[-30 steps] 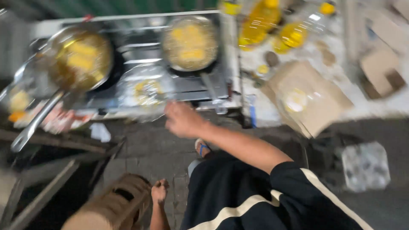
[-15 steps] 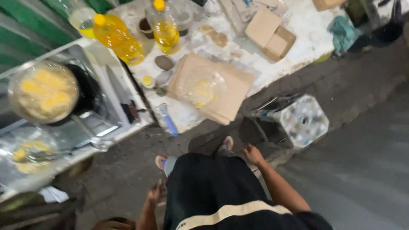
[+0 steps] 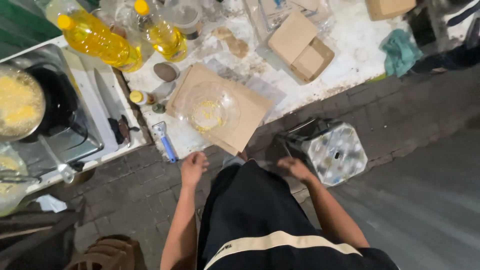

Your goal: Folding cardboard boxes and frying food items in a bakery production area.

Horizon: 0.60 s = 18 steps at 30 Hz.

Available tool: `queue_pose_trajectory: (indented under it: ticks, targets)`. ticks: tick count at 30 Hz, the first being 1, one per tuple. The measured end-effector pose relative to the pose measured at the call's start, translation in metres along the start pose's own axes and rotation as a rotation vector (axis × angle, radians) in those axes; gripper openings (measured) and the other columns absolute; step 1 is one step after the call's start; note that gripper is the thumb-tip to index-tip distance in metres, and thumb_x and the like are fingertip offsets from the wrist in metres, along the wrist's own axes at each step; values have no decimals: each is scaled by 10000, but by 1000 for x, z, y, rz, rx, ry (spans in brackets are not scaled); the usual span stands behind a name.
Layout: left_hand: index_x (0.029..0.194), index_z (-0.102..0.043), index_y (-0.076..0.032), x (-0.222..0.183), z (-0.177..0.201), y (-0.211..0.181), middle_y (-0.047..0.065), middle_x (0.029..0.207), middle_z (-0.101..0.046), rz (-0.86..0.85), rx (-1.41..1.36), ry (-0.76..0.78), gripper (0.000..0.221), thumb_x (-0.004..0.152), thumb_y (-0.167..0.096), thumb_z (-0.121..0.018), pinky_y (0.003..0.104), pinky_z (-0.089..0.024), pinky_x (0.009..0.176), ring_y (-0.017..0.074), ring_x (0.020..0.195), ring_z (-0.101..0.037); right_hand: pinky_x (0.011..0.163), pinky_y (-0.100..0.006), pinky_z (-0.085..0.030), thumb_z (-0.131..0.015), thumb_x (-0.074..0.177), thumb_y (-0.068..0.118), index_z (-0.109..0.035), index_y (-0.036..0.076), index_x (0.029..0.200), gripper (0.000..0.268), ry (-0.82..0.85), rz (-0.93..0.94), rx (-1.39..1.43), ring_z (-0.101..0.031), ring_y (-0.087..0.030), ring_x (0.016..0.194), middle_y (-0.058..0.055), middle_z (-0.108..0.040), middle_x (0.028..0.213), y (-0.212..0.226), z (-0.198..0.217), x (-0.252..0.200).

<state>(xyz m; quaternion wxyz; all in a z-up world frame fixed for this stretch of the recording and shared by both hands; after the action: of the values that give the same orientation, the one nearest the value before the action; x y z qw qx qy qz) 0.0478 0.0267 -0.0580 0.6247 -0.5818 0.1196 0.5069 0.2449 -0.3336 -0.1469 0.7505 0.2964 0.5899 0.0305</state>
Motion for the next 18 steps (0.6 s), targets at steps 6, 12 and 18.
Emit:
queue_pose_trajectory:
  ticks: [6,12,18]
  targets:
    - [1224,-494,134,55,0,-11,259,922,-672,100,-491,-215,443,1003,-240,-581,493,-624,771,370,864,-716,858,-423,-567,-684,908,423,-711,183,1182,365,-523,-20,108,-687,-291,1016,-121,-722,1068,0,95,53]
    - [1072,-565,103,53,0,-29,253,921,-664,19,-528,-199,232,973,-105,-545,449,-629,778,341,864,-714,843,-478,-550,-749,897,368,-709,99,1186,397,-535,139,227,-677,-350,999,-197,-702,1060,50,146,51]
    - [860,-592,82,37,-8,-92,234,802,-626,-117,-616,-362,133,937,-24,-572,444,-629,775,319,798,-702,882,-501,-491,-724,899,218,-671,17,1149,325,-828,380,-66,-655,-397,999,-249,-677,989,123,249,89]
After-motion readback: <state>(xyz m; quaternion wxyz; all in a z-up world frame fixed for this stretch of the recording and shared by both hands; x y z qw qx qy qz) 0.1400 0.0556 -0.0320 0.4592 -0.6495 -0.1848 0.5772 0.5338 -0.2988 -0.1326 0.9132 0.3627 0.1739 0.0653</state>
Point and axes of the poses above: each hand's wrist, its own x-axis towards the middle knuckle, its own z-axis out of the back of the hand, y = z × x, the point moved 4 cm from there along x, towards the middle knuckle
